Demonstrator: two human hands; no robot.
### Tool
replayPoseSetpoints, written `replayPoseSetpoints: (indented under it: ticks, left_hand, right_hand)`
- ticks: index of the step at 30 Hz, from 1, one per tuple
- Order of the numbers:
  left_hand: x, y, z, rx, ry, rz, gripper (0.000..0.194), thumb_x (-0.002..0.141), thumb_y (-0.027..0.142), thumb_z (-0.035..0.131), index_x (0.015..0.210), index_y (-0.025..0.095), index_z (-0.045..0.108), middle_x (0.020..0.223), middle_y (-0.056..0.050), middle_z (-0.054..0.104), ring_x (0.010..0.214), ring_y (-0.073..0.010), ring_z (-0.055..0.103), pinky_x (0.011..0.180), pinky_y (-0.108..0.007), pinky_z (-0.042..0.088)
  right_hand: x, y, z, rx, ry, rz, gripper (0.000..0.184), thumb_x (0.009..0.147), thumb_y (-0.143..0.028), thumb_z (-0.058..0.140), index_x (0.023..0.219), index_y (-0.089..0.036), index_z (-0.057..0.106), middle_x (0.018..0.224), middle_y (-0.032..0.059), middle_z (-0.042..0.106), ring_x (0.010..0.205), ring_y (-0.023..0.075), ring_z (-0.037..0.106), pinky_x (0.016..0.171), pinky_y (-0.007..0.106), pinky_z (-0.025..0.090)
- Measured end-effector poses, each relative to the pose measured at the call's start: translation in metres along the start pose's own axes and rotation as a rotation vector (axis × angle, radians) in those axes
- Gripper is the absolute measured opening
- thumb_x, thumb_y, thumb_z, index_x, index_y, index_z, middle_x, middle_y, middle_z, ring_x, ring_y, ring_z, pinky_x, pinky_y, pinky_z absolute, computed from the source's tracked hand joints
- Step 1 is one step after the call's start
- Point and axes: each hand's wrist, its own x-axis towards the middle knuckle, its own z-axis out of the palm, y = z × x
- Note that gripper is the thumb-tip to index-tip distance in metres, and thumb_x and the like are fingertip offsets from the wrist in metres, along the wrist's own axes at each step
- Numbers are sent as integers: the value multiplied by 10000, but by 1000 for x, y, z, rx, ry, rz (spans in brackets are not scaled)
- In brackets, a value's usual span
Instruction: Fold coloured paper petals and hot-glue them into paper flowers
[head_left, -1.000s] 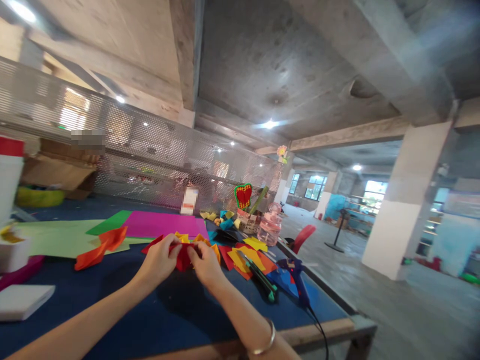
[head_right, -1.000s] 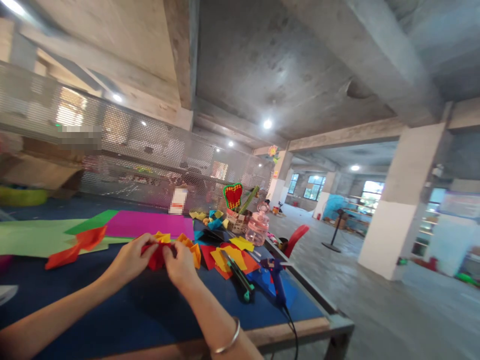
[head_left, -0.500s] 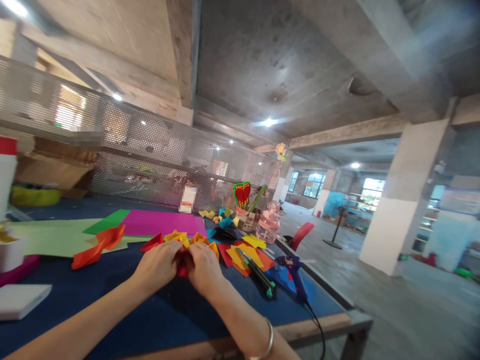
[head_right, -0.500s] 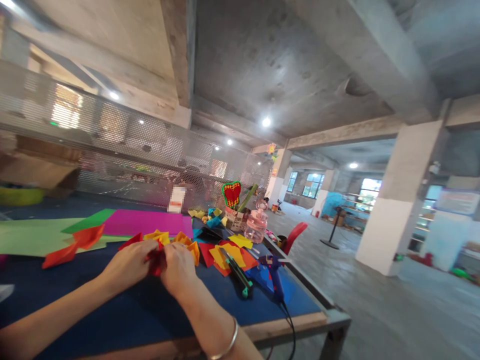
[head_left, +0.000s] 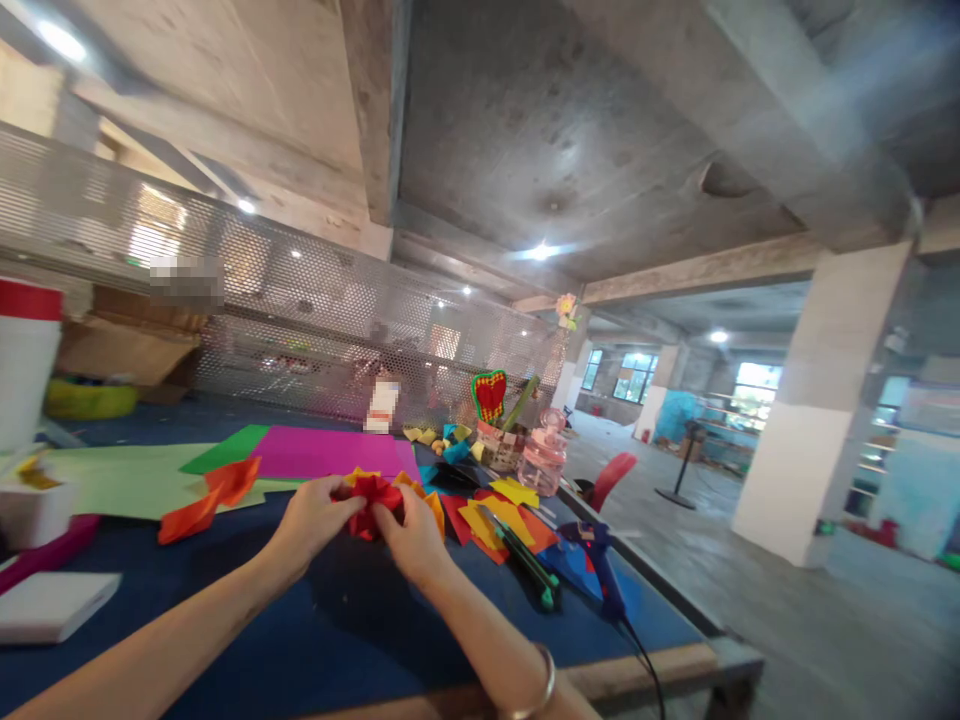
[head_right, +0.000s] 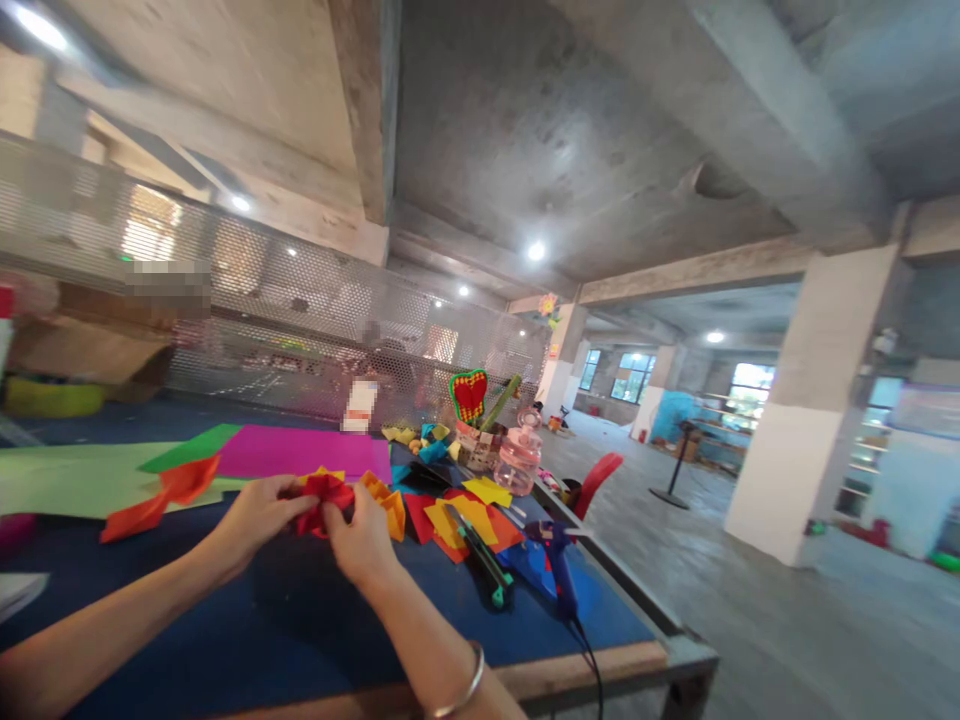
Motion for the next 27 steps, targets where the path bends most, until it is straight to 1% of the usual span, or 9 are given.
replayPoseSetpoints:
  ticks: [4, 6, 9, 11, 13, 17, 19, 22, 27]
  left_hand:
    - [2, -5, 10, 29, -33, 84, 212, 585, 376, 578, 663, 179, 561, 628, -23, 642, 618, -200, 601, 595, -275, 409]
    - [1, -1, 11, -66, -42, 110, 287, 542, 356, 618, 757, 169, 586, 755, -48, 680, 676, -209, 628, 635, -285, 441]
    - [-4, 9, 10, -315, -166, 10, 513, 537, 407, 645, 977, 148, 596, 943, -87, 689, 752, -213, 645, 609, -278, 467]
    - [-8, 16, 8, -389, -227, -73, 582, 575, 472, 623, 1056, 146, 594, 941, -77, 690, 753, -201, 632, 565, -260, 455]
    - [-10, 20, 7, -395, -253, -93, 547, 614, 517, 583, 1009, 141, 629, 820, -48, 691, 713, -186, 612, 548, -247, 437]
    - [-6, 11, 11, -338, -227, 12, 441, 635, 541, 528, 759, 139, 660, 599, -10, 637, 614, -173, 576, 553, -251, 410]
    - [-2, 3, 14, -298, -198, 40, 423, 649, 539, 506, 711, 144, 644, 589, -10, 637, 587, -173, 572, 552, -257, 405]
    - [0, -6, 18, -297, -249, 31, 401, 679, 523, 479, 718, 153, 629, 642, -29, 666, 597, -190, 606, 572, -276, 438]
    - [-1, -9, 23, -249, -295, 24, 325, 705, 458, 433, 723, 177, 596, 608, -37, 652, 539, -209, 628, 544, -305, 471]
  right_hand:
    - [-1, -1, -5, -106, 26, -5, 126, 779, -156, 537, 886, -174, 601, 808, 24, 662, 748, 162, 609, 689, 245, 438]
    - [0, 0, -6, -109, 49, 0, 145, 765, -137, 529, 884, -179, 601, 805, 20, 661, 749, 162, 608, 694, 248, 437]
    - [3, 5, -5, -113, 57, 34, 120, 770, -167, 529, 866, -178, 600, 764, 12, 647, 722, 162, 596, 679, 256, 435]
    - [4, 7, -3, -92, 47, 64, 103, 776, -194, 530, 850, -179, 601, 750, 7, 640, 712, 160, 589, 665, 255, 437]
    - [4, 9, -1, -54, 40, 83, 96, 781, -213, 532, 842, -182, 600, 751, 4, 640, 712, 159, 590, 657, 254, 444]
    - [1, 8, 0, -52, 31, 35, 109, 781, -247, 564, 862, -179, 592, 777, 20, 646, 725, 167, 601, 678, 267, 462]
    - [-1, 5, -2, -106, 94, -35, 180, 775, -268, 592, 930, -178, 575, 832, 32, 639, 772, 175, 602, 718, 282, 470]
    - [-4, 0, -7, -230, 173, -160, 278, 767, -225, 608, 1036, -191, 546, 949, 45, 607, 871, 181, 584, 782, 290, 468]
    - [-6, -4, -13, -446, 112, -309, 178, 822, -144, 543, 984, -202, 589, 980, 48, 586, 964, 180, 552, 859, 278, 441]
